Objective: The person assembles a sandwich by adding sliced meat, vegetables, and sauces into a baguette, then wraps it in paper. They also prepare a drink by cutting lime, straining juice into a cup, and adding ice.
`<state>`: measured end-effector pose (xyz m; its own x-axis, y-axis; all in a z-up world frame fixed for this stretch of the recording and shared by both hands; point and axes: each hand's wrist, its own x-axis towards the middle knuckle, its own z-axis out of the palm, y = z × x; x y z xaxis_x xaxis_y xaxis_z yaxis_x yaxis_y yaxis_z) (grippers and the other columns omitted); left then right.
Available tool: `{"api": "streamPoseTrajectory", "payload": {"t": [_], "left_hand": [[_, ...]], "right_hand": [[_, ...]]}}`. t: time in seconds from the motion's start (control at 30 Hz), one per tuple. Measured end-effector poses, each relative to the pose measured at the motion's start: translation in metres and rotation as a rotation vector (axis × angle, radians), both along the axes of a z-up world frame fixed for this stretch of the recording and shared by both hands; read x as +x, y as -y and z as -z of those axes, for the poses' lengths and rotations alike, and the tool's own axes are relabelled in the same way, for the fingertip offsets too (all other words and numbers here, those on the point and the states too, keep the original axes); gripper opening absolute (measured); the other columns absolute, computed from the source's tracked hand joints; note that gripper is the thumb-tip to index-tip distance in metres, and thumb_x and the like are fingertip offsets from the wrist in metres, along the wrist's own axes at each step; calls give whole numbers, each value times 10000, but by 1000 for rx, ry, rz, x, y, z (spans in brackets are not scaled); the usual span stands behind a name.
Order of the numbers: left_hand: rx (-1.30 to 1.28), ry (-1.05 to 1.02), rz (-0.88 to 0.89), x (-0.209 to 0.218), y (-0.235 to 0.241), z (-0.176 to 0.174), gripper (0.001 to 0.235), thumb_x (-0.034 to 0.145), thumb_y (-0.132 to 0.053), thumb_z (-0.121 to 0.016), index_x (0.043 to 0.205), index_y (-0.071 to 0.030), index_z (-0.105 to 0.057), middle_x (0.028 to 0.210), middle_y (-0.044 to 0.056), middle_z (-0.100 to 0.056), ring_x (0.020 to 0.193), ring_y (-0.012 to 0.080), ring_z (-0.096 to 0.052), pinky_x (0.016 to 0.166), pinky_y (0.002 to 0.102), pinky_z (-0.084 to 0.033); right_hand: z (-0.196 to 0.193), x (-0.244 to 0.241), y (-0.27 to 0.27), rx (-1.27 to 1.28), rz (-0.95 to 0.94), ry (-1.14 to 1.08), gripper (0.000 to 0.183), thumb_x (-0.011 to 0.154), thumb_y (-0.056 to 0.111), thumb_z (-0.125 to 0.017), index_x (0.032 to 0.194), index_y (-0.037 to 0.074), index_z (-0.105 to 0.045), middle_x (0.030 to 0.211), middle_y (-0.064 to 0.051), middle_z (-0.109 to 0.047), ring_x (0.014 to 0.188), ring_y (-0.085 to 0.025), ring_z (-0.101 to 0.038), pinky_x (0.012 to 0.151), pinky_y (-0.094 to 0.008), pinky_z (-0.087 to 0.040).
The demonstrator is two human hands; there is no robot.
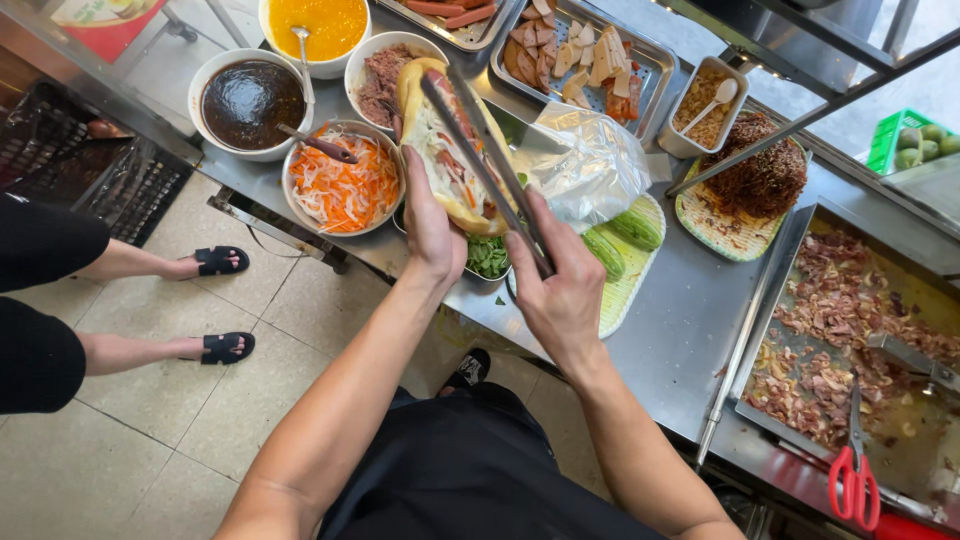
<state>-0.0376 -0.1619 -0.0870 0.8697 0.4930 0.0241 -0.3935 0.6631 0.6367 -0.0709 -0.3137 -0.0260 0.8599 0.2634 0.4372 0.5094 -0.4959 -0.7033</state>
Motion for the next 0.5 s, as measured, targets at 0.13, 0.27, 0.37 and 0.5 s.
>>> {"api": "streamPoseTrajectory", "payload": {"t": [0.13, 0.27, 0.37, 0.5], "left_hand": [[-96, 83, -25, 2, 20, -8, 665, 1119, -474, -302, 1682, -238, -38, 1745, 52, -162, 1579, 261, -252, 1297, 434, -236], [-77, 122, -55, -7, 27, -12, 657, 1135, -467, -309, 1693, -247, -41, 1758, 49, -160, 1602, 259, -241, 1321, 442, -225], [-71, 121, -56, -11, 18, -9, 671, 1121, -477, -331, 1686, -236, -61, 1740, 54, -195, 1589, 256, -267, 1319, 447, -247], [-52, 165, 35, -22, -21, -6, 732, 1120, -530, -377, 1678, -95, -190, 1690, 131, -340, 1560, 283, -367, 1313, 469, -322]], "right_hand": [[-14, -6, 6, -151, 45, -88, 423, 961, 192, -738, 1372, 116, -676, 849, -118, -691, 674, -236, -642, 662, -368, -519], [-24, -4, 7, -135, 7, -75, 410, 968, 197, -729, 1367, 122, -674, 886, -117, -701, 716, -243, -671, 674, -362, -521], [-27, 1, 14, -152, -86, -65, 434, 972, 199, -739, 1387, 91, -668, 898, -127, -716, 746, -243, -671, 711, -360, -527], [-7, 9, 33, 90, -106, -183, 461, 977, 233, -706, 1391, 55, -611, 1073, -144, -735, 917, -206, -714, 820, -337, -558]]}}
